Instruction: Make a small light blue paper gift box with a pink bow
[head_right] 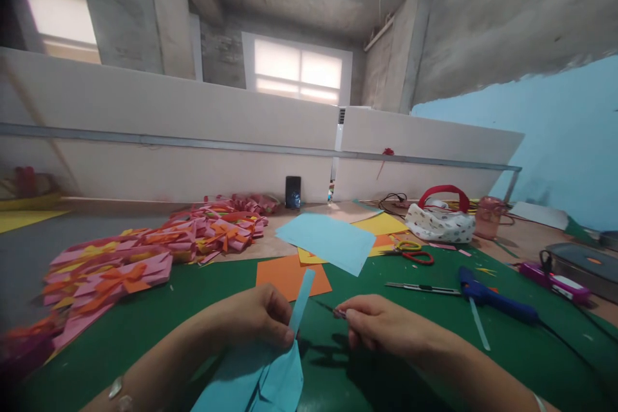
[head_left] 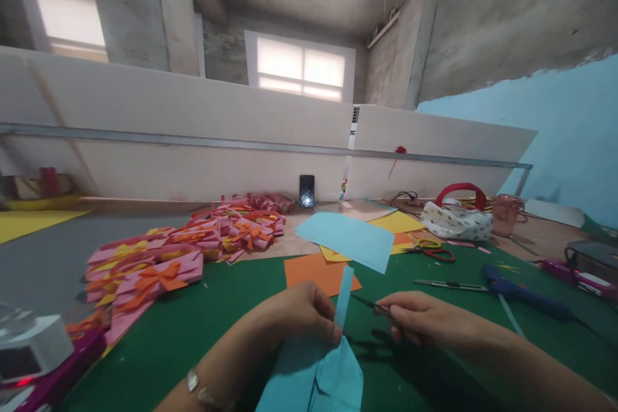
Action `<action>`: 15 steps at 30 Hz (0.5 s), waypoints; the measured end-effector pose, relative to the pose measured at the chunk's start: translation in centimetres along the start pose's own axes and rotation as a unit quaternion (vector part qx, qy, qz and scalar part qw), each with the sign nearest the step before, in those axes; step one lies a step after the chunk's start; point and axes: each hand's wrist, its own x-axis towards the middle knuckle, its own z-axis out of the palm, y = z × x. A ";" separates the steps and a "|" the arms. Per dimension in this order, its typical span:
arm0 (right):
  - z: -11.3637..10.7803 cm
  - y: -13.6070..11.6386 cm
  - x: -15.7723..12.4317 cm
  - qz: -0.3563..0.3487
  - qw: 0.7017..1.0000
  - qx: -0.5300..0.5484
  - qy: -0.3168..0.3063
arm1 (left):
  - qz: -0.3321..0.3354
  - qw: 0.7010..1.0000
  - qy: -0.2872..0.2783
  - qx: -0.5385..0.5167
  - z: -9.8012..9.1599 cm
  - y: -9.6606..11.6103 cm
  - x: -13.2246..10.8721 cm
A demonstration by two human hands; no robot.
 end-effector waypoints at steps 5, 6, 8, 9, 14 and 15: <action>1.4 0.5 0.9 -0.025 0.999 -0.004 -0.021 | 0.008 0.999 -0.027 0.026 -0.2 0.0 -0.2; 1.6 0.6 1.0 -0.022 1.000 0.006 -0.021 | 0.008 0.999 -0.029 0.035 -0.2 0.1 -0.3; 2.0 0.6 0.9 -0.016 0.999 0.043 -0.014 | 0.006 0.998 -0.031 0.050 -0.2 0.1 -0.4; 2.1 0.5 0.9 -0.012 0.998 0.065 -0.007 | 0.004 0.998 -0.028 0.055 -0.1 0.1 -0.4; 2.4 0.3 0.7 0.027 0.991 0.133 0.015 | -0.009 0.998 -0.031 0.062 0.0 0.1 -0.4; 2.5 0.3 0.7 0.026 0.990 0.136 0.012 | -0.006 0.998 -0.032 0.062 0.0 0.1 -0.4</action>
